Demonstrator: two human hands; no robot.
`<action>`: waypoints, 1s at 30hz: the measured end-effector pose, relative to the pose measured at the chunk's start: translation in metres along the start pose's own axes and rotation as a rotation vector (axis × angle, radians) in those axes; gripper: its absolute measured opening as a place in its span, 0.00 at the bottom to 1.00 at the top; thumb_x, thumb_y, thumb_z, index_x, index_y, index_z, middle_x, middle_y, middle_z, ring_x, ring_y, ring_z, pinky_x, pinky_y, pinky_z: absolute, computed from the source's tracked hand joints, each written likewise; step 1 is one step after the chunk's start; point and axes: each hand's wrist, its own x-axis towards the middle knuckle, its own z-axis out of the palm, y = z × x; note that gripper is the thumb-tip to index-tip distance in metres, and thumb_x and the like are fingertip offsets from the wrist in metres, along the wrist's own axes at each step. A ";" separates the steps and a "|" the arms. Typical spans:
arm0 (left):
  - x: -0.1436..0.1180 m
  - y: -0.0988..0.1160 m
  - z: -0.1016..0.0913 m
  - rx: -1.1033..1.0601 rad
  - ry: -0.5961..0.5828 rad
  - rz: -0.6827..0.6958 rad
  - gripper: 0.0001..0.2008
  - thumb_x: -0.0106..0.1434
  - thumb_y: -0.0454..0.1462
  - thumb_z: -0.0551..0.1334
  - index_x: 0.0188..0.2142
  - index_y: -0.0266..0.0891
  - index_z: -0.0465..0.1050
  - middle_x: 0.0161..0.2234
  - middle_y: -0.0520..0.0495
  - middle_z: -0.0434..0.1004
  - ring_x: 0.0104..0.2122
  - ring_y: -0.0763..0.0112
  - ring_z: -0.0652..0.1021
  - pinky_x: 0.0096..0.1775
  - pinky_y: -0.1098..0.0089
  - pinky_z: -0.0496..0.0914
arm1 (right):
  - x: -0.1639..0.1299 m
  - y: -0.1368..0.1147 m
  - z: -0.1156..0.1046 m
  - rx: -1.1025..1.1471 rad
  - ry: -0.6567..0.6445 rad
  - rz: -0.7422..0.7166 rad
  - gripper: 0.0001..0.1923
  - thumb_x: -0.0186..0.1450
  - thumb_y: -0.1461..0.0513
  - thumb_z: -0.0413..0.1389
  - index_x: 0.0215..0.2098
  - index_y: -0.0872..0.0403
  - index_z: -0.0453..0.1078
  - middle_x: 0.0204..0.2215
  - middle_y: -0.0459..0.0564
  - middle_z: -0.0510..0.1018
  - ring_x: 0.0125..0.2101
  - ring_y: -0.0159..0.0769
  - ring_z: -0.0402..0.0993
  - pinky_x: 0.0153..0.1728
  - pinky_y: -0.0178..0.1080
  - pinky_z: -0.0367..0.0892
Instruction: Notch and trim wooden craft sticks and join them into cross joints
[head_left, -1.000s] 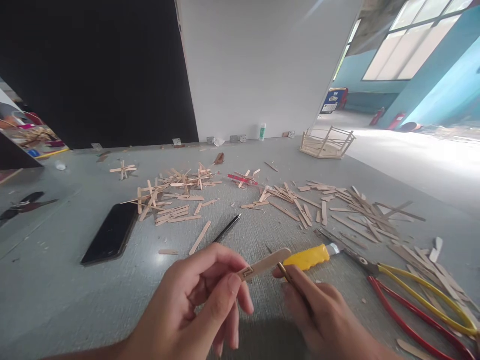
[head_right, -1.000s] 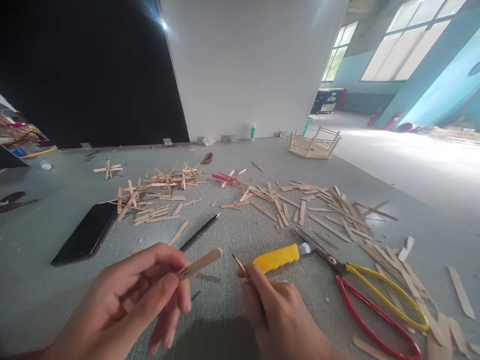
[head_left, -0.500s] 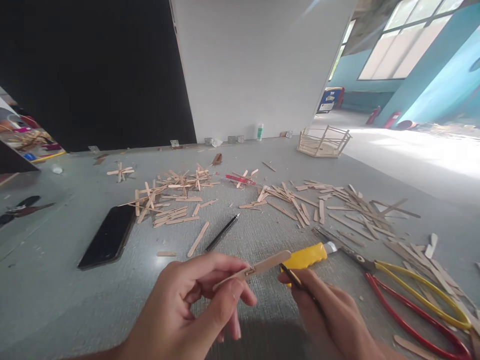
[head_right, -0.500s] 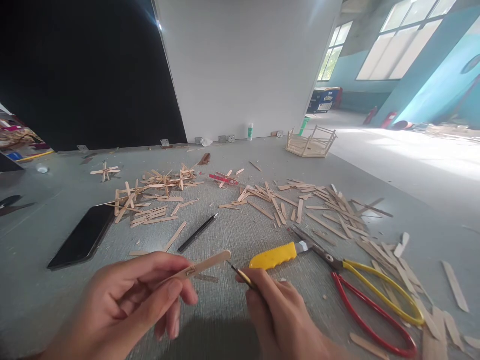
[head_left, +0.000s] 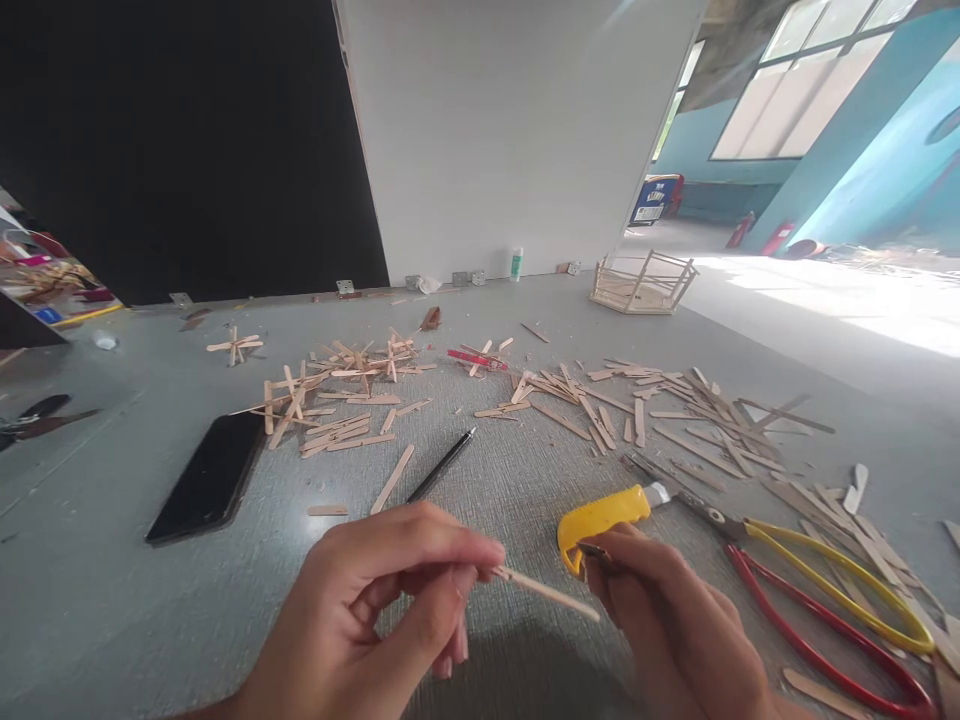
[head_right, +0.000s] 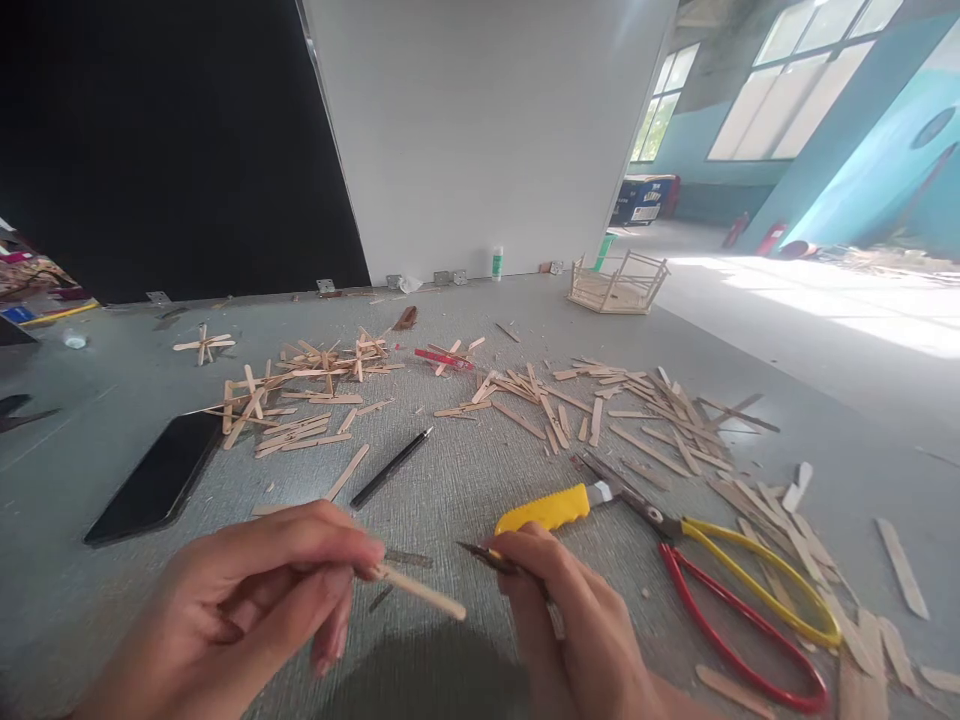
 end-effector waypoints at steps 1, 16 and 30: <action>0.000 0.000 0.001 -0.020 0.014 -0.006 0.09 0.68 0.36 0.64 0.38 0.51 0.85 0.32 0.51 0.79 0.21 0.76 0.77 0.24 0.76 0.76 | 0.001 -0.001 0.000 -0.005 0.005 -0.005 0.11 0.72 0.68 0.49 0.48 0.49 0.68 0.29 0.46 0.78 0.22 0.29 0.75 0.25 0.28 0.73; 0.005 0.002 0.003 0.152 0.043 0.044 0.10 0.65 0.32 0.64 0.36 0.48 0.82 0.28 0.54 0.77 0.21 0.77 0.76 0.26 0.79 0.75 | 0.012 -0.001 -0.034 -0.173 -0.158 -0.234 0.26 0.73 0.70 0.49 0.64 0.43 0.70 0.43 0.52 0.81 0.39 0.41 0.80 0.41 0.43 0.77; 0.002 0.002 0.001 0.395 0.033 0.254 0.13 0.64 0.26 0.61 0.38 0.46 0.78 0.31 0.57 0.80 0.28 0.78 0.80 0.31 0.80 0.76 | 0.022 -0.002 -0.043 -0.340 -0.169 -0.343 0.19 0.73 0.68 0.53 0.57 0.48 0.76 0.41 0.50 0.81 0.36 0.37 0.79 0.38 0.38 0.77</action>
